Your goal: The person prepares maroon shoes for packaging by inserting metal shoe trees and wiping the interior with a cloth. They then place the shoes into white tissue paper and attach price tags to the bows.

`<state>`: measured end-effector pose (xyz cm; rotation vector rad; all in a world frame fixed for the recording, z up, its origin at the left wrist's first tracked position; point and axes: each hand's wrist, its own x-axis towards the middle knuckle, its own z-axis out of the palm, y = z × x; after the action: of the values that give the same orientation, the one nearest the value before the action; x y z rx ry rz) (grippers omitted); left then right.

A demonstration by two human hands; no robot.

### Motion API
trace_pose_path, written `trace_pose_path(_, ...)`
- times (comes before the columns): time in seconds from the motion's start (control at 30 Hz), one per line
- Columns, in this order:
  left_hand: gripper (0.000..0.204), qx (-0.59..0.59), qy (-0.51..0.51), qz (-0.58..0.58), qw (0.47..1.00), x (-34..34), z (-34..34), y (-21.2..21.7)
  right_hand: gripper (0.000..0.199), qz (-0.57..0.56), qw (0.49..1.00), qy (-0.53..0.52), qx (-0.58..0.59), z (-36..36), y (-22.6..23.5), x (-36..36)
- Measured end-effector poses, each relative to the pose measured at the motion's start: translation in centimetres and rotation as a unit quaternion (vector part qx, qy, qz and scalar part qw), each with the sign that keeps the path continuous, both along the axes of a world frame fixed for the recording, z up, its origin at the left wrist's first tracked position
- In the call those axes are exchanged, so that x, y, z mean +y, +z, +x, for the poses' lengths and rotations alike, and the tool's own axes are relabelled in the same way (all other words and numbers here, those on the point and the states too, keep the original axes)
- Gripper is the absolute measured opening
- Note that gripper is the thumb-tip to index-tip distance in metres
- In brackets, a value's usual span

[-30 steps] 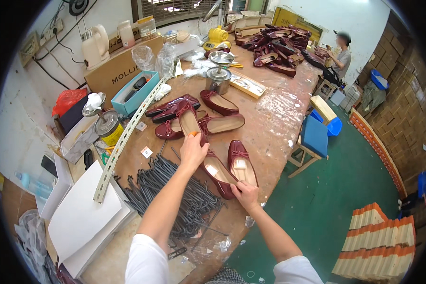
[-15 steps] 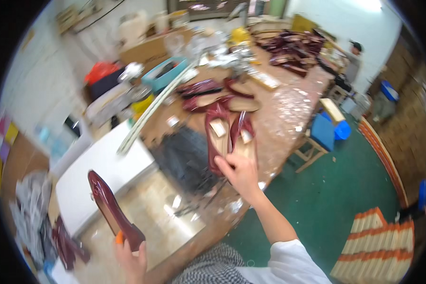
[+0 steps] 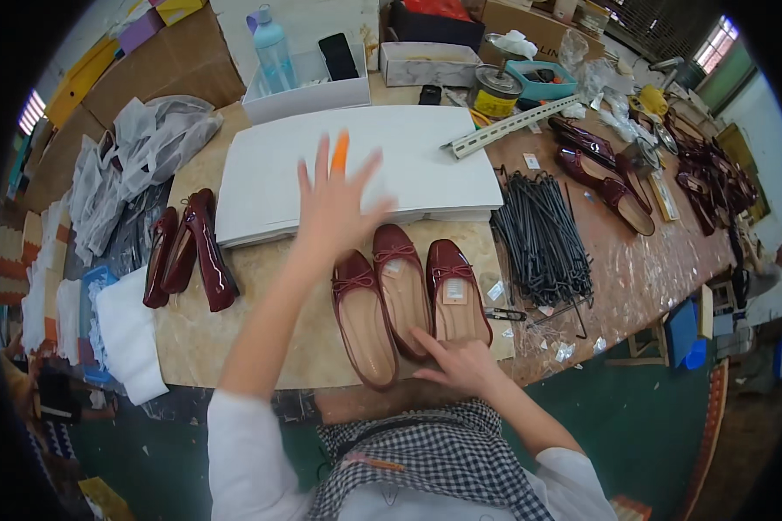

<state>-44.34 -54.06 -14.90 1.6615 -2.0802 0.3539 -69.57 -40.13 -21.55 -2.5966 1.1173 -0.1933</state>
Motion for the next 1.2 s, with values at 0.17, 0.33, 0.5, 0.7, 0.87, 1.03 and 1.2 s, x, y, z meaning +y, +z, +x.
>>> trace_pose_path(0.17,0.058,0.021,0.141,0.126,0.982,-9.1,3.6,-7.2,0.072,-0.068,0.987,-0.087,-0.119,-3.3,2.9,1.4)
trace_pose_path(0.33,0.022,0.165,0.017,0.02,0.986,-6.2,1.6,-5.9,0.065,0.094,0.893,-0.242,-0.368,-2.5,2.9,1.3)
trace_pose_path(0.5,0.014,0.275,-0.39,0.241,0.845,13.5,-8.5,1.9,0.067,0.526,0.372,-0.348,-0.682,-2.3,0.3,-1.3)
trace_pose_path(0.7,0.015,0.416,-0.277,0.085,0.862,14.1,-8.1,-1.4,0.073,0.574,0.659,-0.148,-0.463,-2.4,0.4,-1.2)
trace_pose_path(0.87,0.026,0.585,-0.075,0.17,0.79,12.4,-10.3,-2.3,0.077,0.129,0.918,-0.158,-0.339,-0.3,6.1,0.1)
trace_pose_path(1.03,0.041,0.499,-0.13,0.382,0.767,9.9,-10.8,-4.4,0.04,0.146,0.793,-0.315,-0.501,-6.5,2.0,-3.7)
trace_pose_path(1.2,0.057,0.091,-0.196,0.237,0.947,11.2,-14.4,-7.9,0.028,0.334,0.724,-0.42,-0.432,-5.0,3.2,-4.9)
